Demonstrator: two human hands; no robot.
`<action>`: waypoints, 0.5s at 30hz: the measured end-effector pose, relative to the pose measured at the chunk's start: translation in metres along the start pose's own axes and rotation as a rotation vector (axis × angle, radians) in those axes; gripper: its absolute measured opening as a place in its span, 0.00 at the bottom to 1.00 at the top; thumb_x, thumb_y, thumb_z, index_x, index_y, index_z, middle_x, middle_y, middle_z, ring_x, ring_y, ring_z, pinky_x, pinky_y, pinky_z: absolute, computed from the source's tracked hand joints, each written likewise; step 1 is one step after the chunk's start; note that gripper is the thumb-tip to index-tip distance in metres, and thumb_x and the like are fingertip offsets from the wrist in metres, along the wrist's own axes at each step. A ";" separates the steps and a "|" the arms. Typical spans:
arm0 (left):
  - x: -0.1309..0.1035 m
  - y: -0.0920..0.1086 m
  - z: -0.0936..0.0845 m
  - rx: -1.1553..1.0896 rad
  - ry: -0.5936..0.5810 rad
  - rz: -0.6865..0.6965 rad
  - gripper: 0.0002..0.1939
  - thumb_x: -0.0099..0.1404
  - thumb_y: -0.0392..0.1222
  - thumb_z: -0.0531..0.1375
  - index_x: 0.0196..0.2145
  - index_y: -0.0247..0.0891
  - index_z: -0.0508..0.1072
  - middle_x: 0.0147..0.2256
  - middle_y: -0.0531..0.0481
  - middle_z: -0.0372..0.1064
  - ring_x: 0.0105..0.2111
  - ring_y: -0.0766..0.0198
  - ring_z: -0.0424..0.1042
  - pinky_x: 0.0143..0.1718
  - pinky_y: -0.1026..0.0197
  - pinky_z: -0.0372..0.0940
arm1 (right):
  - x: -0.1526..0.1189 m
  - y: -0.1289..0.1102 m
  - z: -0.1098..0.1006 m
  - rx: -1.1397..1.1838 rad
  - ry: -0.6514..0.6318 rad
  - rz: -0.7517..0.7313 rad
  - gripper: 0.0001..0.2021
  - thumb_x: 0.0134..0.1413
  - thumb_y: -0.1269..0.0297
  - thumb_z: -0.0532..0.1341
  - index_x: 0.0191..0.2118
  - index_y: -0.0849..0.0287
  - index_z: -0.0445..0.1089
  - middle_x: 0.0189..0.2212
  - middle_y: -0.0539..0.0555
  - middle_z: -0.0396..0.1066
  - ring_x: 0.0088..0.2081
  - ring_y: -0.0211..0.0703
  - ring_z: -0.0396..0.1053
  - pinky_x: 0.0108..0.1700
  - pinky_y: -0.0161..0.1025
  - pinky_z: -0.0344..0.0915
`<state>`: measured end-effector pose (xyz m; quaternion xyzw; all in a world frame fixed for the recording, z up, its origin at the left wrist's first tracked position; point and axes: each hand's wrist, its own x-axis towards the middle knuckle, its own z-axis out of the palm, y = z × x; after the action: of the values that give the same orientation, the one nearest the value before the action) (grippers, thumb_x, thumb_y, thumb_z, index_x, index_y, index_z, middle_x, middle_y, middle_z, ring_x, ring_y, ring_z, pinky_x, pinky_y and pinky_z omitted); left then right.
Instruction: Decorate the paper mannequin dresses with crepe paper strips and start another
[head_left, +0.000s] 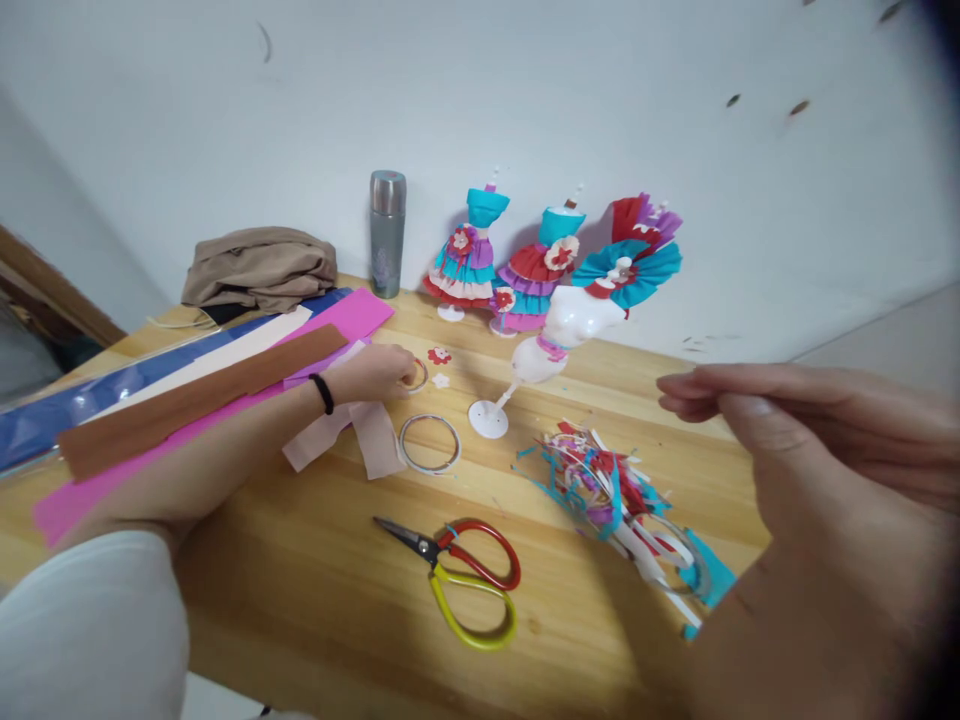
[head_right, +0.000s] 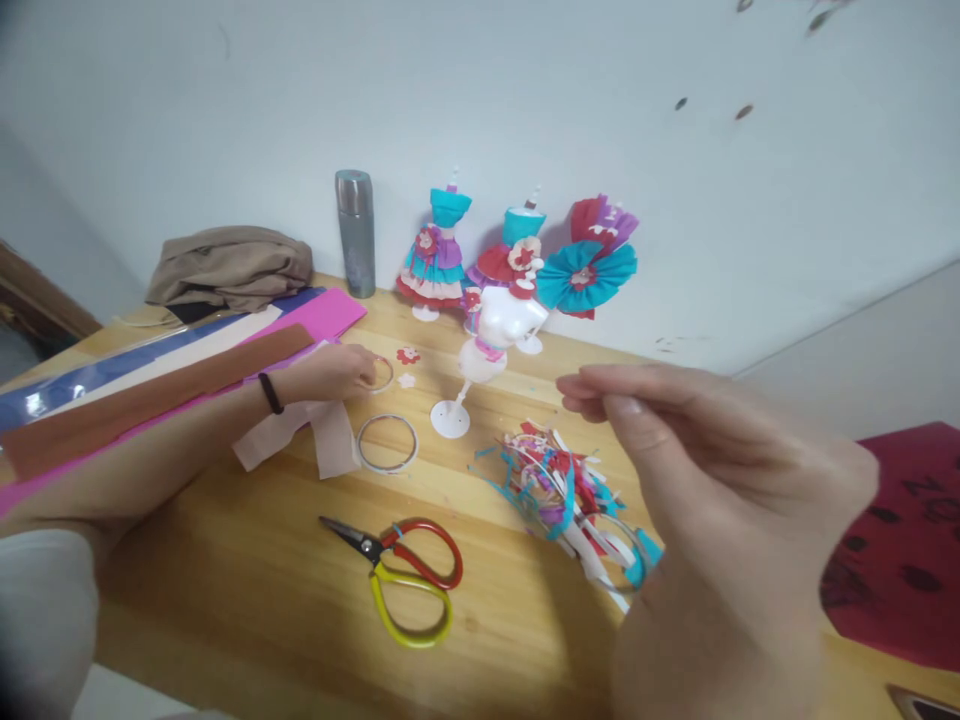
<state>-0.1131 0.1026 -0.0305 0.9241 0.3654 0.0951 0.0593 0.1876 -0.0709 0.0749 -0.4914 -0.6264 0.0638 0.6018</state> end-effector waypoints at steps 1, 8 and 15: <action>-0.003 0.001 0.003 0.013 -0.018 0.006 0.08 0.60 0.35 0.60 0.23 0.37 0.72 0.30 0.48 0.75 0.32 0.62 0.71 0.35 0.62 0.64 | -0.002 -0.002 0.000 -0.011 0.024 0.030 0.07 0.58 0.63 0.68 0.36 0.40 0.82 0.33 0.51 0.80 0.34 0.53 0.77 0.39 0.53 0.76; -0.018 -0.003 0.011 0.078 -0.031 -0.013 0.12 0.63 0.29 0.54 0.26 0.36 0.74 0.31 0.47 0.74 0.32 0.62 0.70 0.35 0.62 0.62 | -0.003 0.000 -0.002 -0.080 -0.044 -0.009 0.07 0.58 0.63 0.67 0.36 0.39 0.82 0.32 0.50 0.80 0.34 0.54 0.77 0.38 0.54 0.75; -0.013 -0.001 0.004 0.090 0.008 0.031 0.14 0.69 0.33 0.52 0.30 0.37 0.76 0.35 0.46 0.75 0.39 0.60 0.72 0.39 0.60 0.62 | 0.003 0.004 0.001 -0.074 -0.126 -0.074 0.11 0.60 0.66 0.65 0.38 0.37 0.81 0.32 0.47 0.80 0.33 0.51 0.78 0.36 0.51 0.76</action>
<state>-0.1220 0.0942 -0.0359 0.9309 0.3554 0.0830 0.0146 0.1897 -0.0666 0.0739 -0.4848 -0.6826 0.0490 0.5446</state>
